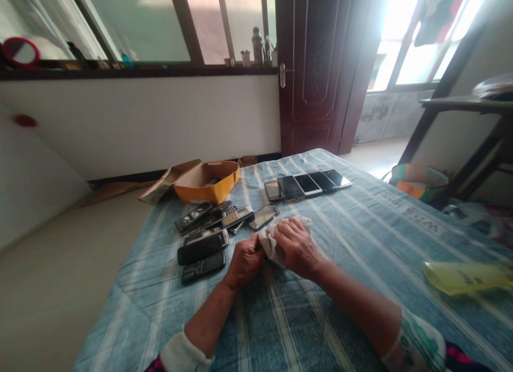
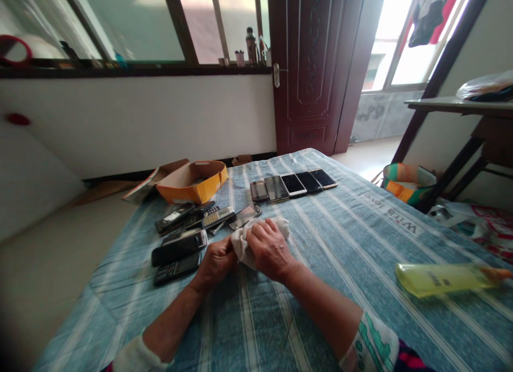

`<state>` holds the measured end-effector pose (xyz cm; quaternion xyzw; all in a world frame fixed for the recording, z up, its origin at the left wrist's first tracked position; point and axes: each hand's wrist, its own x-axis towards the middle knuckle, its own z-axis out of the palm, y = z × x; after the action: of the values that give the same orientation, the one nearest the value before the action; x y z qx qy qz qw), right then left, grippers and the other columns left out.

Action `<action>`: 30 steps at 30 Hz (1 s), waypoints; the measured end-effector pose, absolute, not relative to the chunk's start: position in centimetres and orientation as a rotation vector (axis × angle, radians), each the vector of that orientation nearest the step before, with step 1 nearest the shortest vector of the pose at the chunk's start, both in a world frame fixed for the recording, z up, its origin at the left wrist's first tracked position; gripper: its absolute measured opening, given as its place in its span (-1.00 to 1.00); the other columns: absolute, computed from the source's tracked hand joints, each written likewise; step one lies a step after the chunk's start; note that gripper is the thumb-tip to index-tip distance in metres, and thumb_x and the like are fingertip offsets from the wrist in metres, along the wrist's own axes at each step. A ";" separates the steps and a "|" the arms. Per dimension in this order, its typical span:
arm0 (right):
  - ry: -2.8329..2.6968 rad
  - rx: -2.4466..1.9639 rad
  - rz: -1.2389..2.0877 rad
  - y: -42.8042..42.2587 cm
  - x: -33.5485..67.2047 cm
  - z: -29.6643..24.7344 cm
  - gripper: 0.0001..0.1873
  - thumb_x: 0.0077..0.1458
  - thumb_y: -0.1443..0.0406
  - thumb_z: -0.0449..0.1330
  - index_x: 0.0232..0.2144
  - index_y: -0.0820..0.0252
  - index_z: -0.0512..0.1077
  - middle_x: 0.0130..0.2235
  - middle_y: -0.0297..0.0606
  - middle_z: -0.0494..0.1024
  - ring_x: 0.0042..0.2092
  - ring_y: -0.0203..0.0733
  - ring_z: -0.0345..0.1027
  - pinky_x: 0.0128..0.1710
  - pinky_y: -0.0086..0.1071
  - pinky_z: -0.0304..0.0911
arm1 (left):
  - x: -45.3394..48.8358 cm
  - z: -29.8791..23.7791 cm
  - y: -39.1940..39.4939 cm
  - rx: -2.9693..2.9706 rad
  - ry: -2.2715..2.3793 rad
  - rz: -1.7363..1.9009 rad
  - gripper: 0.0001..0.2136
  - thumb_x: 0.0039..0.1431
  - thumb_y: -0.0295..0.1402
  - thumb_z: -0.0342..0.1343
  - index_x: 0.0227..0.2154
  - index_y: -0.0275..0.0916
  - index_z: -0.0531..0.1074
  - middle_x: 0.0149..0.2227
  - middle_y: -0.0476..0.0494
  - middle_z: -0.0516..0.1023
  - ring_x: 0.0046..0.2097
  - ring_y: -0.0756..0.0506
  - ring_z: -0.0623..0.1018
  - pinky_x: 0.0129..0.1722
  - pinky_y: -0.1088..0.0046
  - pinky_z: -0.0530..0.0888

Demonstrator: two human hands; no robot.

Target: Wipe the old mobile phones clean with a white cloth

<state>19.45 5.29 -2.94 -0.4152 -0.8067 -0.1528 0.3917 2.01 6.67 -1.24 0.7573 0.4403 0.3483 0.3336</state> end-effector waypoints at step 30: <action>-1.847 -1.299 -0.516 6.9 22.6 -4.2 -0.79 0.21 0.38 0.01 -0.35 0.19 0.45 -0.32 -0.17 0.47 -0.22 -0.11 0.25 0.07 -0.17 0.10 | 2.2 -1.1 6.5 2.003 1.196 0.866 -0.76 0.14 -0.19 0.05 -0.49 -0.24 0.43 -0.65 0.06 0.34 -0.55 -0.02 0.38 -0.54 0.53 0.27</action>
<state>22.57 6.94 -4.17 -0.5138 -0.7306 -0.2039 0.4009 2.19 6.53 -1.10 0.7624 0.4553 0.3297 0.3205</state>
